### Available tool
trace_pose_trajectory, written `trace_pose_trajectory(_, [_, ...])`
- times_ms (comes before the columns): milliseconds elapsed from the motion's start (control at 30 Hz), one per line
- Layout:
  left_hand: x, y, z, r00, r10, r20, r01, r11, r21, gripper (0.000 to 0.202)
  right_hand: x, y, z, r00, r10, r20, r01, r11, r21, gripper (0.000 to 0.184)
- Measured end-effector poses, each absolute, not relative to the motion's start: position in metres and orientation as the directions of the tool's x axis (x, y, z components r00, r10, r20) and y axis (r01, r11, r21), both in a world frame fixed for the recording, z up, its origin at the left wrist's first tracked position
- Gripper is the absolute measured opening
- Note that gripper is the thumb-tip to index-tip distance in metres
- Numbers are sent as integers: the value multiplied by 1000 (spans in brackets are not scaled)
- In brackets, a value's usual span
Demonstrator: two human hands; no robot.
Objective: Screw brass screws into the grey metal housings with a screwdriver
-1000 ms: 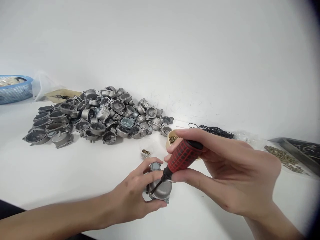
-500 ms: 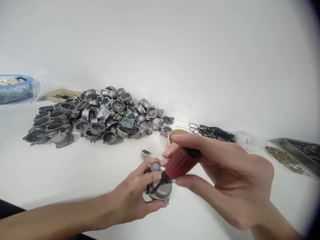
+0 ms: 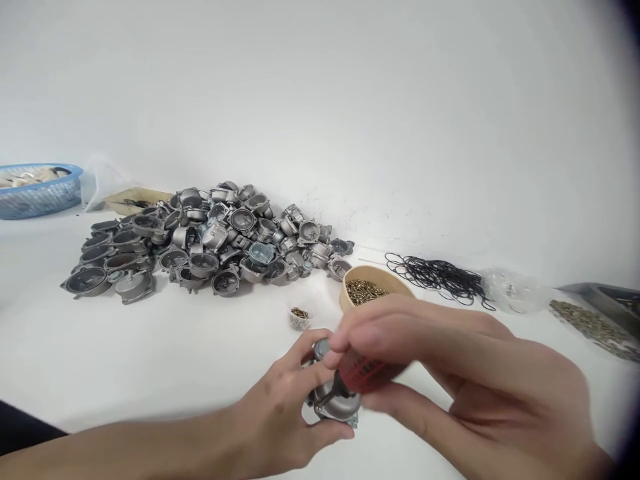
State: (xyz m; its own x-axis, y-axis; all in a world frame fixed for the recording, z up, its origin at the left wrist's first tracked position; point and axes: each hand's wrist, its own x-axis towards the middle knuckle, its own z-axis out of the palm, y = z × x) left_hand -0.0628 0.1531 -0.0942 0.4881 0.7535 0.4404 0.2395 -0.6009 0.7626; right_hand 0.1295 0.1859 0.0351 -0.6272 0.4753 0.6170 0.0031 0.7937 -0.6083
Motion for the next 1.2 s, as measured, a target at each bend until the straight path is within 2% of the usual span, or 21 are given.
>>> trace_pose_trajectory(100, [-61, 153, -89, 487, 763, 425, 181, -564, 806, 50, 129, 183, 35, -580, 464, 670, 23, 831, -556, 54])
trace_pose_trajectory(267, [-60, 154, -84, 498, 763, 412, 186, -558, 809, 61, 129, 181, 35, -612, 502, 612, 89, 812, -577, 62])
trace_pose_trajectory(400, [-60, 155, -85, 487, 746, 455, 156, -587, 795, 61, 128, 182, 31, -521, 450, 725, 96, 875, -474, 67])
trace_pose_trajectory(533, [-60, 156, -88, 468, 771, 431, 193, -565, 802, 74, 127, 185, 30, -578, 486, 656, 109, 842, -528, 65])
trace_pose_trajectory(700, [-60, 157, -90, 499, 768, 401, 207, -555, 805, 71, 126, 187, 30, -501, 410, 762, 64, 896, -440, 63])
trace_pose_trajectory(833, [-65, 158, -90, 517, 765, 383, 235, -558, 796, 76, 133, 185, 30, -574, 511, 640, 121, 826, -551, 59])
trace_pose_trajectory(933, [-73, 161, -85, 618, 720, 316, 227, -548, 805, 87, 136, 186, 29, -571, 487, 661, 102, 841, -531, 67])
trace_pose_trajectory(1000, [-78, 164, -82, 665, 689, 288, 211, -544, 812, 82, 135, 187, 30, -555, 442, 705, 63, 867, -494, 66])
trace_pose_trajectory(1067, [-81, 166, -82, 671, 674, 309, 196, -563, 803, 74, 133, 184, 32, -546, 439, 714, 53, 868, -493, 63])
trace_pose_trajectory(1200, [-81, 168, -89, 652, 641, 405, 159, -638, 753, 74, 131, 178, 35, -574, 510, 641, 89, 817, -570, 61])
